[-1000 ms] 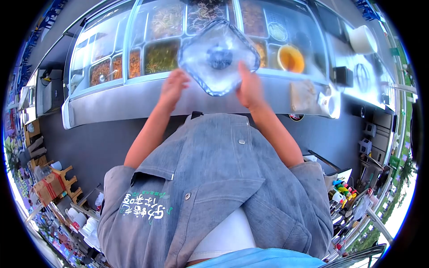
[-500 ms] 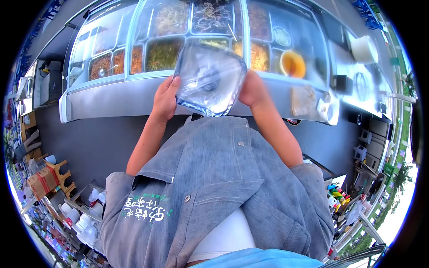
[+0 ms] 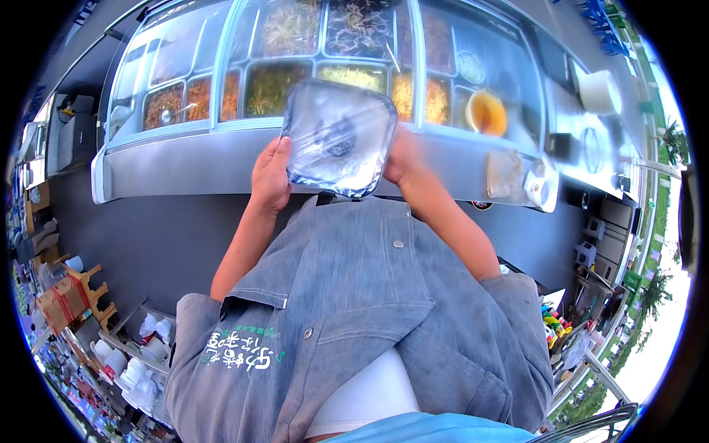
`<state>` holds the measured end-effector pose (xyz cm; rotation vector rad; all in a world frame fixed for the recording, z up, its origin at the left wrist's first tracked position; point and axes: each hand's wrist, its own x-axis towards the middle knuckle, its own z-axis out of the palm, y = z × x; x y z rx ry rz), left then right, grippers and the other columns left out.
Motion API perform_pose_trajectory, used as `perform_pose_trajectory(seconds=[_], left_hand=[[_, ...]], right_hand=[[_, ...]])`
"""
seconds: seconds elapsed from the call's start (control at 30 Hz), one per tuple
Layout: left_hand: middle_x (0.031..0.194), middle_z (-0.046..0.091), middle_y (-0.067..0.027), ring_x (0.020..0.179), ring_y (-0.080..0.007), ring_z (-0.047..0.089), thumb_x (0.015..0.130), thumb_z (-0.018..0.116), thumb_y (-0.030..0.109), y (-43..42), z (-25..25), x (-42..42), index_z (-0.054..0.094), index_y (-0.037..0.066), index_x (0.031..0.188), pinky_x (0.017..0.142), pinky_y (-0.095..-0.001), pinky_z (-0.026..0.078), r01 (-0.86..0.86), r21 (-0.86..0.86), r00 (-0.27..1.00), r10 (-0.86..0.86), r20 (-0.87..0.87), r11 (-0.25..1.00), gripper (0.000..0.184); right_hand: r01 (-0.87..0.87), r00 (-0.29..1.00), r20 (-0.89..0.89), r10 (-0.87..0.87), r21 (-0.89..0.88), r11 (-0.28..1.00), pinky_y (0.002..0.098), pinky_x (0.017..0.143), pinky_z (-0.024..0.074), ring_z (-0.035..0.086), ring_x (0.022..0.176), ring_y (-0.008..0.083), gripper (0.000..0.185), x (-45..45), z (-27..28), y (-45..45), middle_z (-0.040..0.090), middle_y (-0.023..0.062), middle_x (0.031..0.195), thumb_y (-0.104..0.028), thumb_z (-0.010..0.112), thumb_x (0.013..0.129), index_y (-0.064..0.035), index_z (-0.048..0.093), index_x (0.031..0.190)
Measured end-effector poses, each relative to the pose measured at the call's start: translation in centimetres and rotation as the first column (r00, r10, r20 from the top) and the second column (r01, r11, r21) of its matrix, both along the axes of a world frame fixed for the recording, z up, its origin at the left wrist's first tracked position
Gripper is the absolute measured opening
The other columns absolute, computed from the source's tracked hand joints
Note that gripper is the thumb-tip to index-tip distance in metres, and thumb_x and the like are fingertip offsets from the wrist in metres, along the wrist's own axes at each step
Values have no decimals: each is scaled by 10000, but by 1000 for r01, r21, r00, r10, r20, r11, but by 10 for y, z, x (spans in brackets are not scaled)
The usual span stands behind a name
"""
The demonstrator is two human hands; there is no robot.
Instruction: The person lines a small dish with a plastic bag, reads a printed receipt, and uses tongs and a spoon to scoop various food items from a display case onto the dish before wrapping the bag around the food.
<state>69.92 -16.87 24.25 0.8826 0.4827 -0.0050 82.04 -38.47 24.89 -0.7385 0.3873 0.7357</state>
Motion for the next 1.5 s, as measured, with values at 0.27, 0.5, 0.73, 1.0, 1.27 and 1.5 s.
perform_pose_trajectory(seconds=[0.27, 0.5, 0.73, 1.0, 1.27, 1.5], left_hand=[[1150, 712, -140, 1020, -215, 702, 1024, 629, 106, -1, -11, 15, 598, -40, 1267, 934, -372, 565, -53, -71, 991, 44, -123, 996, 285], [1092, 701, -61, 945, -130, 641, 1053, 606, 207, 3, -17, 24, 630, -12, 1296, 847, -289, 525, 17, 335, 986, 40, -161, 942, 328], [1309, 675, -114, 1111, -183, 651, 1114, 398, 384, 64, 25, 80, 555, -17, 1440, 949, -374, 529, 459, 49, 881, -447, -152, 887, 540], [1246, 698, -134, 1113, -203, 677, 909, 757, 376, 72, 28, 113, 547, -96, 1399, 972, -367, 530, 623, -29, 766, -617, -181, 782, 712], [1175, 708, -110, 1067, -194, 687, 756, 776, 244, 56, 3, 130, 572, -104, 1337, 955, -332, 530, 549, -54, 815, -548, -189, 834, 707], [1228, 697, -143, 1056, -261, 714, 739, 740, 196, 89, -66, 79, 544, -23, 1375, 917, -420, 596, 343, -174, 906, -374, -197, 923, 701]], right_hand=[[-65, 993, 90, 71, -67, 996, 418, 1044, 536, 650, 1190, 279, 374, -4, -11, 3, 655, 162, 1305, -225, 428, 1115, 9, 549, 1381], [-41, 998, 46, 53, -230, 972, 399, 953, 569, 680, 1098, 213, 344, -8, 0, -9, 675, 95, 1187, -256, 534, 1089, -27, 536, 1345], [-359, 933, -75, 353, -116, 926, 333, 826, 612, 736, 934, 171, 366, 42, -18, -47, 724, 112, 1151, -213, 595, 1056, 22, 557, 1334], [-571, 820, -42, 571, -3, 821, 314, 821, 598, 732, 930, 153, 387, 122, -38, -47, 742, 103, 1100, -264, 669, 1016, 54, 642, 1234], [-496, 552, 296, 780, -635, 592, 353, 903, 550, 678, 1076, 182, 442, 179, -40, -59, 728, 136, 1154, -382, 606, 1046, 11, 679, 1237], [250, 738, 88, 670, -957, -150, 559, 1009, 456, 606, 1131, 453, 460, 241, -112, -93, 649, 275, 1230, -231, 599, 930, 3, 618, 1326]])
